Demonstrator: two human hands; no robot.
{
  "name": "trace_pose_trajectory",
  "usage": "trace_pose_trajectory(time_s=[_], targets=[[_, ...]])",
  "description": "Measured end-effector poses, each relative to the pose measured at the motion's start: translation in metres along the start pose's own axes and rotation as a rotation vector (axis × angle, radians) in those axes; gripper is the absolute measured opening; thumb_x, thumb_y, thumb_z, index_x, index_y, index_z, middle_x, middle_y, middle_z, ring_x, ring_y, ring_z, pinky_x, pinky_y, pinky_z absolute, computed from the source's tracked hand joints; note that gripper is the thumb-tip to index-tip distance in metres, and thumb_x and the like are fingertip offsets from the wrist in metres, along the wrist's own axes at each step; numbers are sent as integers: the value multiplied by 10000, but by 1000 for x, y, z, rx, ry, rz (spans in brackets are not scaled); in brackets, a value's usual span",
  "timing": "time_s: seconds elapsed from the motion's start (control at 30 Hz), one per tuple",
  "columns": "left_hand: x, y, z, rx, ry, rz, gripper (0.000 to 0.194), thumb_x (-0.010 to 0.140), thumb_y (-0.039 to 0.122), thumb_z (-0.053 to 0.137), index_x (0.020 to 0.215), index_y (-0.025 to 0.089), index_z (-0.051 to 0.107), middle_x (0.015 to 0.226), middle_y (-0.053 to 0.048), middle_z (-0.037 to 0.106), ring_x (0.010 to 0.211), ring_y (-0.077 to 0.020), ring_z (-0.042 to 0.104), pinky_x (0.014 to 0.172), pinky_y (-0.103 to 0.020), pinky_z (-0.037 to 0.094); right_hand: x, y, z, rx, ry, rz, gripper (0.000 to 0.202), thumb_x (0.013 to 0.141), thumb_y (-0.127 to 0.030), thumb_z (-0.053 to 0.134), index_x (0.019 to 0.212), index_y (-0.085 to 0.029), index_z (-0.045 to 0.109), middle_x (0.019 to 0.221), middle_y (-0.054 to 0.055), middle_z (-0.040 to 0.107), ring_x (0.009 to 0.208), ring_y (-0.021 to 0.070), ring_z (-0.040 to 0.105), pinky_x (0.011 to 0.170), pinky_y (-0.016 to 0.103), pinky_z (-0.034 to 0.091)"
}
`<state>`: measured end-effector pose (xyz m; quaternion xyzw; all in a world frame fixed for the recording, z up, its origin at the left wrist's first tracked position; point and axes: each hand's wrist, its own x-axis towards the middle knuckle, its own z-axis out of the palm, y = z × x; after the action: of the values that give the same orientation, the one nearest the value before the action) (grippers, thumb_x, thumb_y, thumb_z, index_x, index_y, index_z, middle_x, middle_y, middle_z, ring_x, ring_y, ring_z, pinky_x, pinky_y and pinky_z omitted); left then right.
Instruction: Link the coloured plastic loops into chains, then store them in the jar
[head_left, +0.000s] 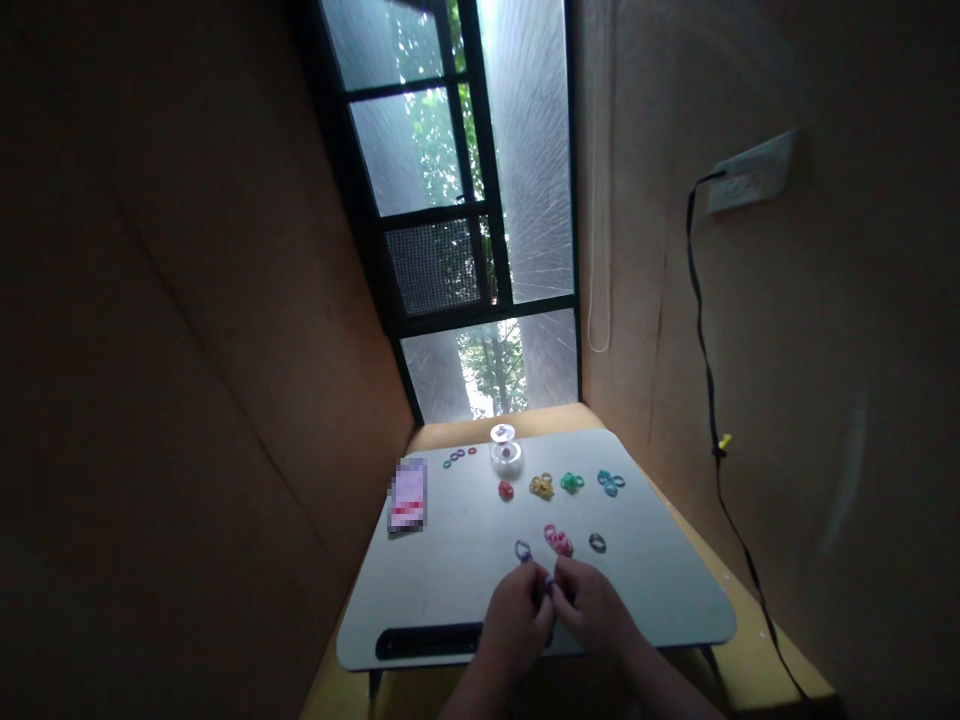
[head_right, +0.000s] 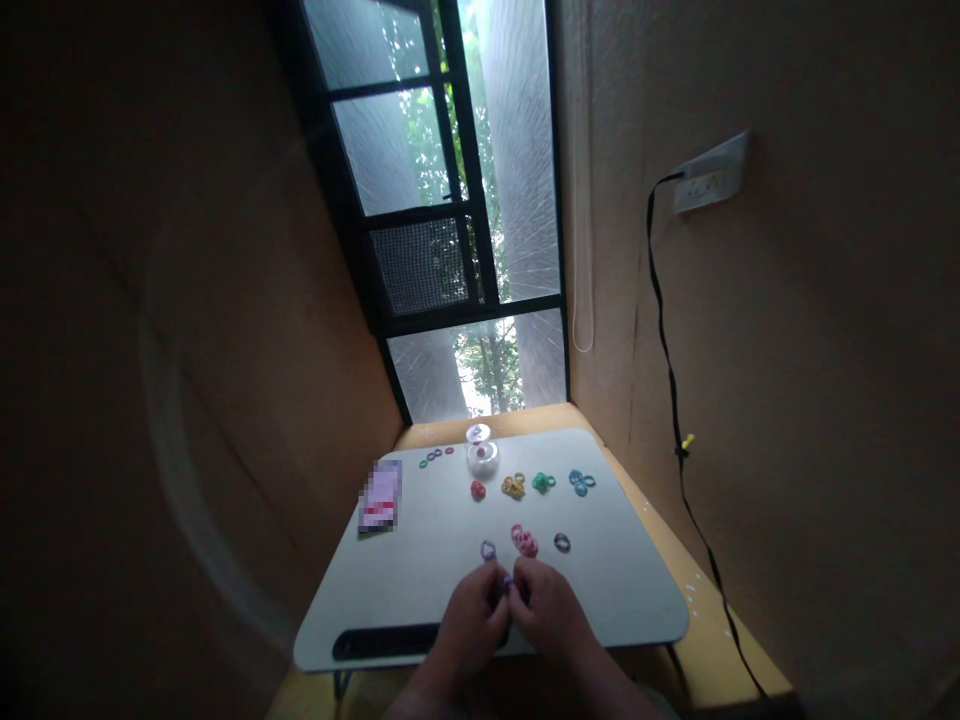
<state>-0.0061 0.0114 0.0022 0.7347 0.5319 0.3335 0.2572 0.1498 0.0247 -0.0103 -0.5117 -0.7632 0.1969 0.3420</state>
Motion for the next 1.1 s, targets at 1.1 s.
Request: trace_pose_trajectory(time_s=[1.1], targets=[[0, 5, -2, 49, -8, -1, 33, 810, 159, 533, 800, 184, 550, 746, 6, 575, 679, -138, 488, 629, -258, 312, 1, 1, -1, 20, -4, -13, 144, 818, -225, 467, 680, -216, 427, 664, -11, 554, 629, 143, 507, 599, 260, 311]])
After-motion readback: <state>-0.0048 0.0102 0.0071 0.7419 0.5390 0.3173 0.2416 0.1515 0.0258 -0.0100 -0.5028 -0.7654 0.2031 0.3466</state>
